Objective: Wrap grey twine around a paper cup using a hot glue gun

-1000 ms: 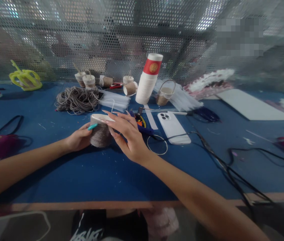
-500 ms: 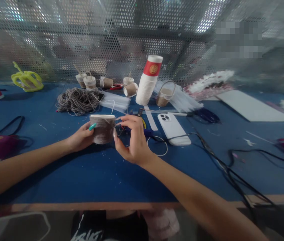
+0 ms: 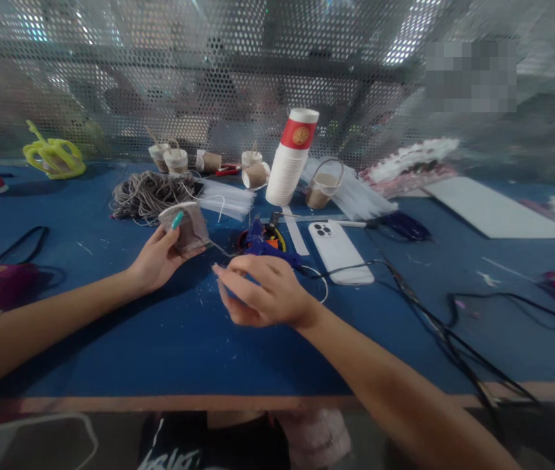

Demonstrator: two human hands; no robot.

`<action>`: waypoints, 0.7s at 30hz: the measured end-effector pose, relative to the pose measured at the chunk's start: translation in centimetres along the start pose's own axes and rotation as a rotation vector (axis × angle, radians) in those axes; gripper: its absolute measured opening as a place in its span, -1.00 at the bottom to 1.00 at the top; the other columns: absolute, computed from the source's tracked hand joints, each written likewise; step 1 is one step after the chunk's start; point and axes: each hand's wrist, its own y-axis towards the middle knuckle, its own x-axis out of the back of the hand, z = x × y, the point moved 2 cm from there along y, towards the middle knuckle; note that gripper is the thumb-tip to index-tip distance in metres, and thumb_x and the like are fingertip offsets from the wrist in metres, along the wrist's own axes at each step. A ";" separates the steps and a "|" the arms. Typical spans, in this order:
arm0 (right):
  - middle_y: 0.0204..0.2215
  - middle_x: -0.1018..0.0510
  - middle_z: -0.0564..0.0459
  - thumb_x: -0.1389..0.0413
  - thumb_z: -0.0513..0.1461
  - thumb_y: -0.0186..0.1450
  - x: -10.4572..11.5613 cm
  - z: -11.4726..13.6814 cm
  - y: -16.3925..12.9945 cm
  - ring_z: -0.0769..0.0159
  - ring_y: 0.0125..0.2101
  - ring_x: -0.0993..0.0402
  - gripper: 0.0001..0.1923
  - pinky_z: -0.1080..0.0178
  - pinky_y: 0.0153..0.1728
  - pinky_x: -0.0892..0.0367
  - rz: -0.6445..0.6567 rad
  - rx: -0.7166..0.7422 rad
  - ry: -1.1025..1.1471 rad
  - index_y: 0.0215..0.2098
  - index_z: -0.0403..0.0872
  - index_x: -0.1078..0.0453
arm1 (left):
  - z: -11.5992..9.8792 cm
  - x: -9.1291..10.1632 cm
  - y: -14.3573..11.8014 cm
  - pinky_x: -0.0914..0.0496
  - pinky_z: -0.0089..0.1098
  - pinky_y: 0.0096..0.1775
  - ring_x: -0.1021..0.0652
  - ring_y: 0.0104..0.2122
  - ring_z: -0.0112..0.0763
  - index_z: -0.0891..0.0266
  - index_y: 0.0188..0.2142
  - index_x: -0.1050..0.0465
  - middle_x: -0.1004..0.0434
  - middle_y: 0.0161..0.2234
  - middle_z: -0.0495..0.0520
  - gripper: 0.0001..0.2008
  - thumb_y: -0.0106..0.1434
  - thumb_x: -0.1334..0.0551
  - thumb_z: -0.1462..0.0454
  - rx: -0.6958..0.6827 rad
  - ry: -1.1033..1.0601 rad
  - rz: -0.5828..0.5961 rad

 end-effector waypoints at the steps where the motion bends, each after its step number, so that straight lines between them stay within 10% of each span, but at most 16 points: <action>1: -0.32 -0.54 0.05 -0.11 -0.27 0.23 0.4 -0.6 0.0 0.28 -0.39 -0.52 -0.56 0.22 -0.42 -0.46 0.013 0.011 -0.114 0.08 0.09 -0.25 | -0.1 0.0 0.1 -0.49 0.00 0.02 -0.51 0.06 -0.05 0.14 -0.11 -0.39 -0.52 0.00 0.13 -0.59 0.09 -0.42 0.11 0.018 -0.024 -0.002; 5: -0.26 -0.49 -0.06 -0.10 -0.17 0.25 2.1 -4.8 0.4 0.17 -0.33 -0.47 -0.74 0.13 -0.37 -0.41 0.239 -0.402 -0.198 -0.09 0.00 -0.32 | -0.3 -0.3 0.0 -0.48 -0.01 0.06 -0.51 0.07 -0.02 0.18 -0.05 -0.39 -0.50 0.06 0.20 -0.56 0.13 -0.37 0.08 0.077 -0.064 0.040; 11: -0.15 -0.43 -0.17 -0.23 0.11 0.06 3.6 -8.6 -0.4 0.01 -0.25 -0.48 -0.40 0.02 -0.32 -0.43 0.804 -1.041 0.108 -0.11 -0.07 -0.24 | -0.5 0.0 -0.2 -0.48 -0.07 0.03 -0.57 -0.05 -0.11 0.17 -0.04 -0.39 -0.56 -0.08 0.15 -0.42 -0.04 -0.48 0.12 0.095 -0.036 0.139; 21: -0.07 -0.33 -0.18 -0.16 -0.19 0.03 0.7 -6.6 -0.8 0.39 -0.57 -0.20 -0.62 0.18 -0.54 -0.15 0.886 -0.851 -0.077 -0.20 -0.07 -0.21 | -0.4 -0.4 -0.5 -0.54 -0.29 -0.21 -0.59 -0.26 -0.30 0.17 -0.09 -0.38 -0.57 -0.22 0.05 -0.27 -0.26 -0.59 0.16 0.023 0.062 0.140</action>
